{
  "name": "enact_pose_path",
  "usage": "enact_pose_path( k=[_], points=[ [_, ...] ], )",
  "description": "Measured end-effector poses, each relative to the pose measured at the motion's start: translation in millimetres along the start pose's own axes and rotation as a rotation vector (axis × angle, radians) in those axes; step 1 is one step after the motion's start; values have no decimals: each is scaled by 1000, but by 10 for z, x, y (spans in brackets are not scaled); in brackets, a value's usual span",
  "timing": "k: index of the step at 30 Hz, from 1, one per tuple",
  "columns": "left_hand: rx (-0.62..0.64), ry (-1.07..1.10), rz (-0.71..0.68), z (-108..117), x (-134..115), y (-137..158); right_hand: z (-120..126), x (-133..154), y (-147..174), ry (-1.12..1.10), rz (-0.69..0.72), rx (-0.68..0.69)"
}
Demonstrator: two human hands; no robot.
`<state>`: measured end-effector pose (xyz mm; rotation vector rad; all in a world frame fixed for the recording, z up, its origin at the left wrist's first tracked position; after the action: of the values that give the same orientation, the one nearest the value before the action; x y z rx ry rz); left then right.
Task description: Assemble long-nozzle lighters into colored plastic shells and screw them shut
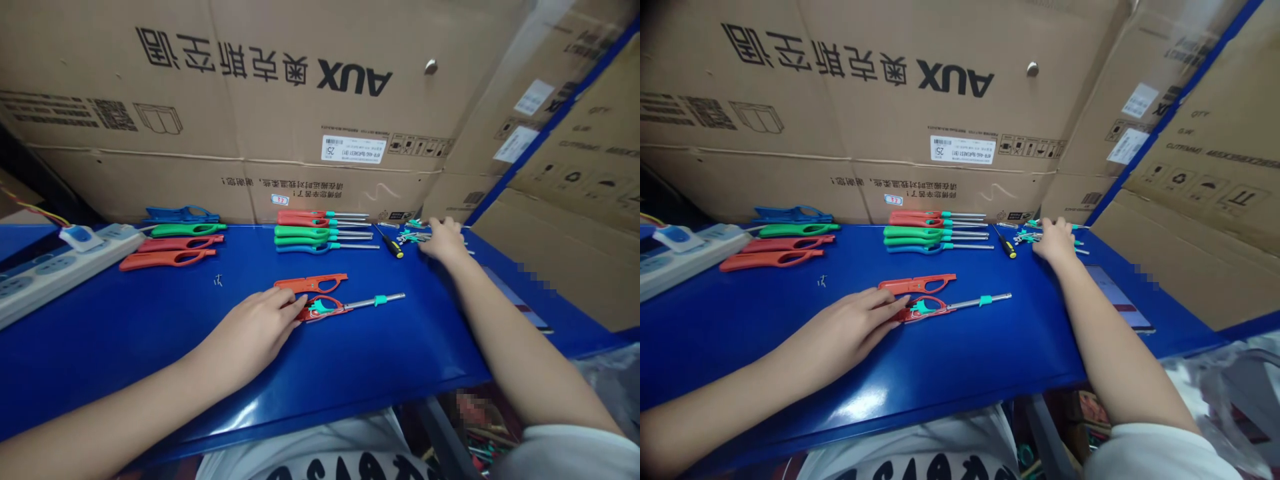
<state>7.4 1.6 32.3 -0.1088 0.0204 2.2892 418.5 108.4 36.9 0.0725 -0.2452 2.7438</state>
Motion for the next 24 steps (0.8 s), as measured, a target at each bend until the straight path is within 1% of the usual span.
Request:
enact_pose_path(
  k=[3,7,12,16,20,24],
  points=[
    [-21,-4,-9,11,3,11,27,-78,-28,1,-68,1],
    [-38,20,-36,-8,23,21,-50,-152,-79,-13,-113,49],
    [-23,32,-37,-10,44,11,-159,-141,-106,-36,-45,62],
    [-35,49,-51,4,44,4,-188,-152,-123,-52,-24,69],
    [-62,61,-57,9,48,8,-159,-158,-141,-80,23,35],
    [-68,64,-62,9,55,21,-79,-142,-134,-145,83,-21]
  ],
)
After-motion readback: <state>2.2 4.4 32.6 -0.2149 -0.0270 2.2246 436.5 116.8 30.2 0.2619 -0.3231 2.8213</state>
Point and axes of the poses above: each hand's wrist, its own y-axis away from the middle knuckle, its own z-axis out of the back of the hand, x = y × z, the point moved 2 cm from there along -y, towards the middle knuckle, and after that the axes turned 9 degrees about x, right-handed, at the moved point
